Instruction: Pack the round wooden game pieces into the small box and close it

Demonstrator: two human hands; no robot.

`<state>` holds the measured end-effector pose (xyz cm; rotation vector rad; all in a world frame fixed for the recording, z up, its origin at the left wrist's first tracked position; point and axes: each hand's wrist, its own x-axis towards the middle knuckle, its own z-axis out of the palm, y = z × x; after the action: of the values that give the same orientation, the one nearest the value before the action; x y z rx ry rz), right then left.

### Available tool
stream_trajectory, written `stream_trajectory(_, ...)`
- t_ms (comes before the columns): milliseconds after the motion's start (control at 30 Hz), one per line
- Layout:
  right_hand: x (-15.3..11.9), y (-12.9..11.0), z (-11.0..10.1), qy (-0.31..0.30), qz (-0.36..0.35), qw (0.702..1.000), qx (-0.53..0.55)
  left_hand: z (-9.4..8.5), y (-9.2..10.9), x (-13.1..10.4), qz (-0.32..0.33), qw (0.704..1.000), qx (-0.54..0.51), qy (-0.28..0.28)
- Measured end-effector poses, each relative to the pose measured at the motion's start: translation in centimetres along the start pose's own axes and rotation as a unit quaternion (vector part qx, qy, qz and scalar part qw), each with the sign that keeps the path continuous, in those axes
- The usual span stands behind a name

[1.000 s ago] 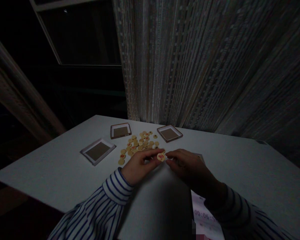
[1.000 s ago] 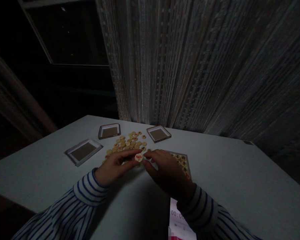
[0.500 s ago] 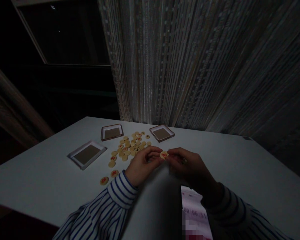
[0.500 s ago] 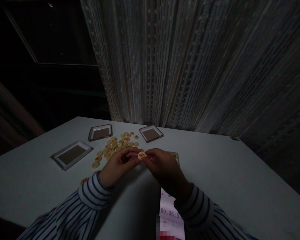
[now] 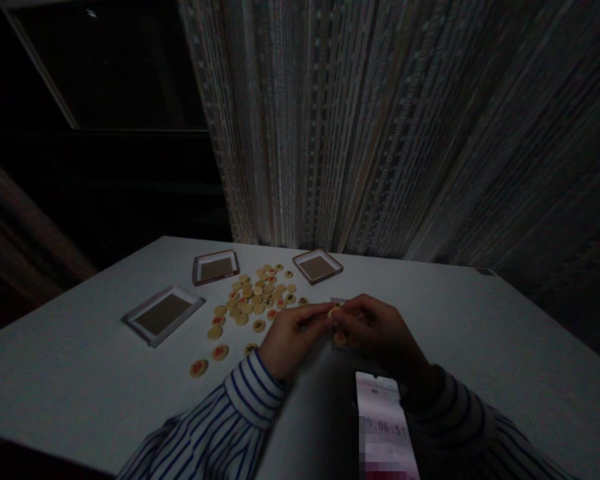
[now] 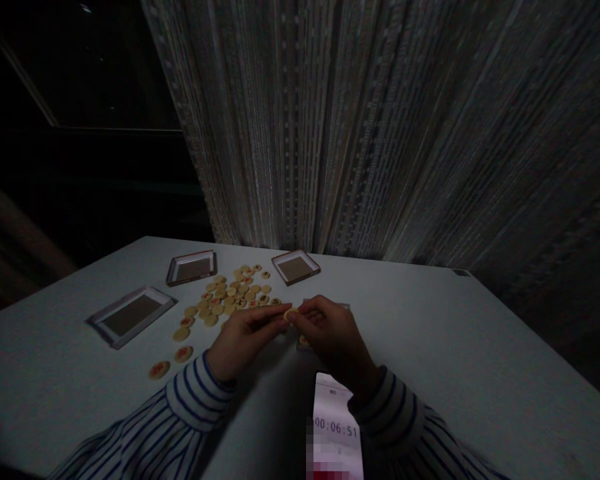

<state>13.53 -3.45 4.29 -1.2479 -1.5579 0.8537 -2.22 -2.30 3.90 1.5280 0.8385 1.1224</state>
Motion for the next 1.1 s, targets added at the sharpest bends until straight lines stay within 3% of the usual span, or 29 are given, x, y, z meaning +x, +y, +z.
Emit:
stream_trajectory(267,0.2,-0.6,-0.1,0.046,-0.004,0.999,-0.022,0.2,-0.4,0.5,0.014,1.000,0.021,0.000)
stream_trajectory(600,0.2,0.1,-0.6,0.068,-0.005,0.998,-0.003,1.2,-0.1,1.8,-0.111,0.988,-0.102,0.017)
stream_trajectory(867,0.1,1.1,-1.5,0.061,-0.011,0.998,-0.032,2.0,-1.2,2.8,-0.105,0.986,-0.132,0.010)
stream_trajectory(967,0.1,1.5,-2.0,0.056,-0.041,0.993,-0.093,2.2,-1.7,3.1,-0.114,0.979,-0.167,0.013)
stream_trajectory(1100,0.7,2.0,-2.9,0.022,-0.146,0.967,-0.209,2.3,-2.3,3.1,-0.123,0.970,-0.211,0.010)
